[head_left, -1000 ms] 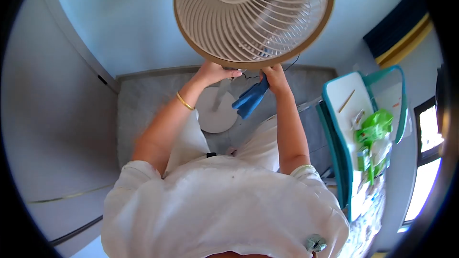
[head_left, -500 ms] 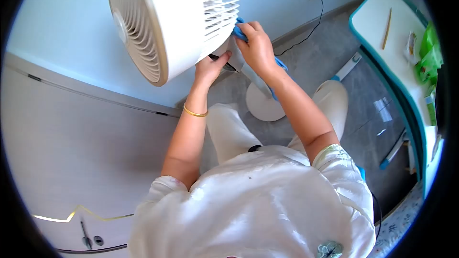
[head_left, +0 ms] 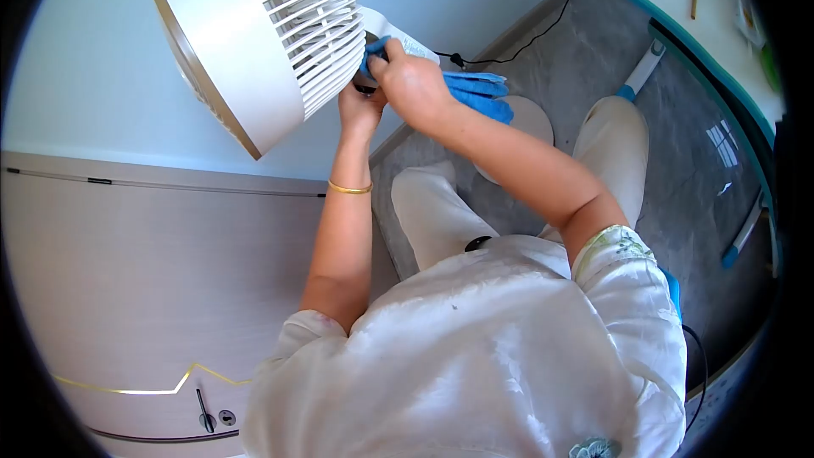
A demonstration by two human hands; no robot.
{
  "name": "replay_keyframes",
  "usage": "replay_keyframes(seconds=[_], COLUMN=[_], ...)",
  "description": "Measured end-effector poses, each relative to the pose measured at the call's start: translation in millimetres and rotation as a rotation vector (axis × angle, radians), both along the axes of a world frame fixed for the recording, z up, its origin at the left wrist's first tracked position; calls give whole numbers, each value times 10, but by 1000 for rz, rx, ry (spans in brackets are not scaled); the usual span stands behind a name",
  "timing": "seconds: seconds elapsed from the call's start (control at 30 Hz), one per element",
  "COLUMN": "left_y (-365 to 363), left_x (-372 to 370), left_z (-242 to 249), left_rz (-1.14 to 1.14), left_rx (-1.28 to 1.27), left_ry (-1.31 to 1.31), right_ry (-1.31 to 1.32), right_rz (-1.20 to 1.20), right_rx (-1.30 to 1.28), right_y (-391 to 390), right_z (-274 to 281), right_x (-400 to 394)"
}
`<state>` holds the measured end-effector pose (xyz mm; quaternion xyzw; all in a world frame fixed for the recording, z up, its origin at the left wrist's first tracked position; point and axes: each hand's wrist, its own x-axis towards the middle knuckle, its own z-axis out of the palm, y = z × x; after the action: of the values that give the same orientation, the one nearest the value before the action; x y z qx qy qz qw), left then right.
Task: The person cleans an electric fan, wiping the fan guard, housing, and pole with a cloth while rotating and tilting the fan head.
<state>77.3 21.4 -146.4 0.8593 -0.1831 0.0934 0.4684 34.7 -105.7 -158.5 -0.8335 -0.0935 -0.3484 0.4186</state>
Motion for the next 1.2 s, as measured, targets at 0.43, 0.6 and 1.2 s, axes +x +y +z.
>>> replay_keyframes(seconds=[0.43,0.6,1.2], left_y=[-38,100,94], left_x=[-82,79,152], left_z=[27,-98,-35], left_rz=[-40,38,-28], left_rx=[8,111,122], left_ry=[45,-1,3], right_ry=[-184,-55,81], right_rz=[-50,8,-38], right_rx=[-42,-31,-50], right_y=[-177,-178,13], right_z=[-33,118,296], right_x=[32,-41,40])
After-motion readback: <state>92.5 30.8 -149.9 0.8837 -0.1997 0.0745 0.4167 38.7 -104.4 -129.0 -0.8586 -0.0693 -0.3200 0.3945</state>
